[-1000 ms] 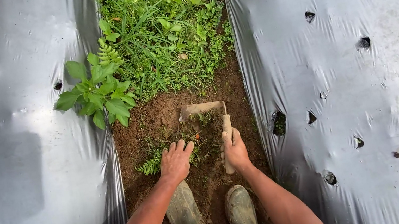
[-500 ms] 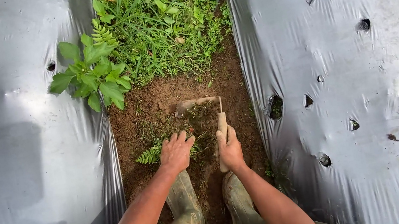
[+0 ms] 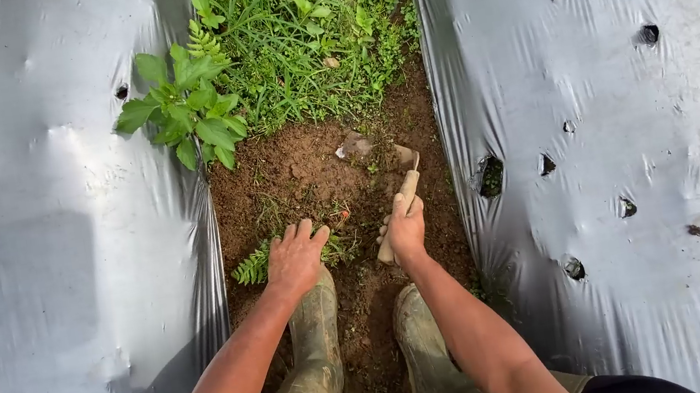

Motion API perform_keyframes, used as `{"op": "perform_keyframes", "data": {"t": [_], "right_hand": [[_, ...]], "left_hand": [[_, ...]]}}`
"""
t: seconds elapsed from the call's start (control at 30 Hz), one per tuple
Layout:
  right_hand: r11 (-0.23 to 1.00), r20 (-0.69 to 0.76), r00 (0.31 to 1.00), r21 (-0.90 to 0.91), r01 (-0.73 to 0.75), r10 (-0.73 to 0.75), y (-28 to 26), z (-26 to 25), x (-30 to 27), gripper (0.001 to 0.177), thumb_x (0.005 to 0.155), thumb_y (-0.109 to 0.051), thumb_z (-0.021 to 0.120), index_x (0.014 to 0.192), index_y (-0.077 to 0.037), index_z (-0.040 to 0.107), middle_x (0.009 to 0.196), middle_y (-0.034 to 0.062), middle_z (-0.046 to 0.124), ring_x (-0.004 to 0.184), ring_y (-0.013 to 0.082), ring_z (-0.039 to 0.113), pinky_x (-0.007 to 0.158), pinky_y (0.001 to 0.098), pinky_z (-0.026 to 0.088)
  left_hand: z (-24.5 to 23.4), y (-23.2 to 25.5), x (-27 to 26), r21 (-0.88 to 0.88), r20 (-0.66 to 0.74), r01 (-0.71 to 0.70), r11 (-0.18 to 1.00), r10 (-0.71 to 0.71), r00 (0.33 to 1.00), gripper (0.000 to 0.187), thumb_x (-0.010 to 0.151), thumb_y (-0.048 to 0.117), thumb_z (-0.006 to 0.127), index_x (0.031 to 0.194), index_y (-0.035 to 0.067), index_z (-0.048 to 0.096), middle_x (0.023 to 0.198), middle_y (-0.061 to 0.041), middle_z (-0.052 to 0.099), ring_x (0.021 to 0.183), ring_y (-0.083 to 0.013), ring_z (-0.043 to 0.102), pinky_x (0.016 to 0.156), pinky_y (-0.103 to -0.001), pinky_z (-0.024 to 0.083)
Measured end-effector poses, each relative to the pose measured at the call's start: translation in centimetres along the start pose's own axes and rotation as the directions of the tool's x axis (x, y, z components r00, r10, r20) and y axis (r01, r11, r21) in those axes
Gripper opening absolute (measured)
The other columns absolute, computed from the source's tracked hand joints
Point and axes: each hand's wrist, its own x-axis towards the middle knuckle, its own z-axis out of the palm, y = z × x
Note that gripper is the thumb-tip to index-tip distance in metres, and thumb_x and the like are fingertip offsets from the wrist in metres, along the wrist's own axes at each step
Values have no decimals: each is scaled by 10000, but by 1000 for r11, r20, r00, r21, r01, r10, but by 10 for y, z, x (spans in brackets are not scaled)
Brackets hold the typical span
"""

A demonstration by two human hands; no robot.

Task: Weeding a garden bed using a hand hoe and manual pulling between rows covered in plastic mulch.

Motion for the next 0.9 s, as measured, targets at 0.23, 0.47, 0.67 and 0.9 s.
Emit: {"op": "perform_keyframes", "data": {"t": [0.23,0.47,0.67,0.9], "right_hand": [[915,332,939,-347,204,-84,29,-2,-80,607,1098,-398,520,1538,-4,383,679,178,691,567,289,718,521,463,669],[983,-16,985,-63,172,-173,-19,-12,-3,608,1143,-380,386,1576,22,240,796,118,630,634,186,672,548,354,658],[990,5,994,-81,113,-113,-26,3,32,609,1152,-379,353,1561,55,229,867,117,637,686,170,688,592,337,695],[911,397,917,-369,186,-27,-10,-21,-40,627,1109,-394,492,1537,45,359,729,142,676,566,203,696,514,396,682]], "left_hand": [[-6,-9,-11,-65,-31,92,994,-94,995,532,913,212,763,1406,228,563,1316,-114,524,1322,-345,552,1036,-589,527],[-69,-15,-6,-126,-138,216,968,-233,963,534,890,232,794,1383,150,607,1476,-195,445,1474,-405,334,1072,-587,507],[-8,-46,30,-128,34,185,974,-182,983,631,927,285,755,1492,159,506,1619,-251,369,1530,-461,298,1141,-633,445],[-14,-10,6,-211,167,20,977,16,986,692,993,248,693,1603,158,379,1634,-228,343,1511,-484,314,1205,-660,356]]}}
